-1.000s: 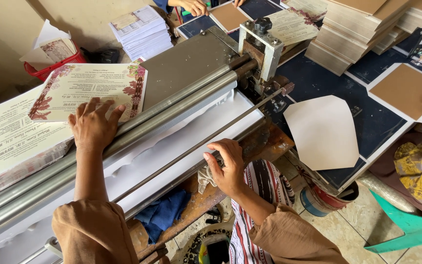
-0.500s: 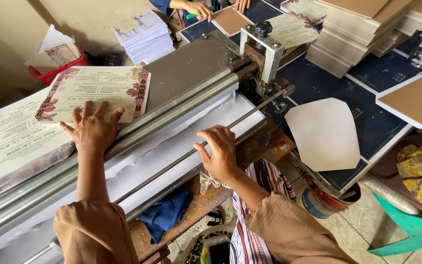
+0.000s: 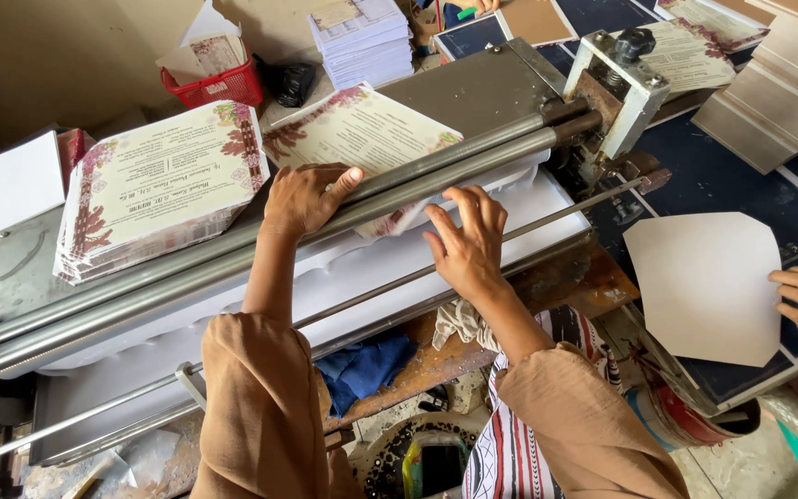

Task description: Feeding printed invitation cards into a roller-based gluing machine for assembly.

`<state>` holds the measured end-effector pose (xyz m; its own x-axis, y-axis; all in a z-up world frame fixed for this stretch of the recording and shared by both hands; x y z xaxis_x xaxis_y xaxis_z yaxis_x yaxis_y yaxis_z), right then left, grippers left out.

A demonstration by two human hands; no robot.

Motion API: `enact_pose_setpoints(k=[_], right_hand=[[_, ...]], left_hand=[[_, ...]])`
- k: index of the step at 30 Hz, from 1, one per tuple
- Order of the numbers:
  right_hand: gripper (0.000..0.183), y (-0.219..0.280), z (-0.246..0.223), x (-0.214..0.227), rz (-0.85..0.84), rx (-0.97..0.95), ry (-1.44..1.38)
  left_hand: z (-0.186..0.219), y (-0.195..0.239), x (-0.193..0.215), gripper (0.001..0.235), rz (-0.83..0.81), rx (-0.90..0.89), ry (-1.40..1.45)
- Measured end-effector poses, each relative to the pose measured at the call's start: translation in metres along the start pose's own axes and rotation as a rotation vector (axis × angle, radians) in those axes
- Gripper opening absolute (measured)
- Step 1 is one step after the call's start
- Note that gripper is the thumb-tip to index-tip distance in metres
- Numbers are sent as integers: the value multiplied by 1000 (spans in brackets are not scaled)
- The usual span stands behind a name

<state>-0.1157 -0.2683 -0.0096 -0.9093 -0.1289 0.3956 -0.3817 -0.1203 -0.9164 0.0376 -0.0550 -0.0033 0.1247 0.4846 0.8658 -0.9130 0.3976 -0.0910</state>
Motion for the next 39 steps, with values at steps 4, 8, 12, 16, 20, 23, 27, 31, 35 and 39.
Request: enact_pose_setpoints(k=[4,8,12,16,20,23,27,31,35,39], right_hand=[[20,13,10,-7,93,26,-20],[22,30,24,1,164,-1,-208],[12,36,36,37,266,-90,-270],[13,35,62,78,305,-253,-288],[14,75,118,92,407,-764,-297],[20,127,174,101,616,-1275,-419],[22,211,225,110,814,-1854,-478],[26,281,245,107,787,-2056,-314],[25,314,259,103,770,-2060,-186],[66,341,286,109,670,-1643,228]], left_hand=[[35,15,18,66,28,-47,2],[18,20,29,50,214,-65,-92],[9,34,43,54,405,126,-180],[7,50,53,63,430,283,-224],[0,59,63,73,408,389,-193],[-27,53,61,73,410,384,-179],[-58,46,52,62,535,214,-255],[-57,50,51,56,591,135,-284],[-48,53,55,57,570,115,-324],[-45,51,56,60,546,131,-314]])
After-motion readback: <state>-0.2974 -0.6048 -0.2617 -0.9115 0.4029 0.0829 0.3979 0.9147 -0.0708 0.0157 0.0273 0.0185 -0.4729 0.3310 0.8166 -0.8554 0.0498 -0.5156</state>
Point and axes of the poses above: each hand's wrist, its own y-axis away from the middle knuckle, its own x-axis out of the back of the hand, z = x × y, the point moved 4 cm from there along -y, towards the middle knuckle, and after that the axes turned 15 degrees about y, right-handed, at the moved point
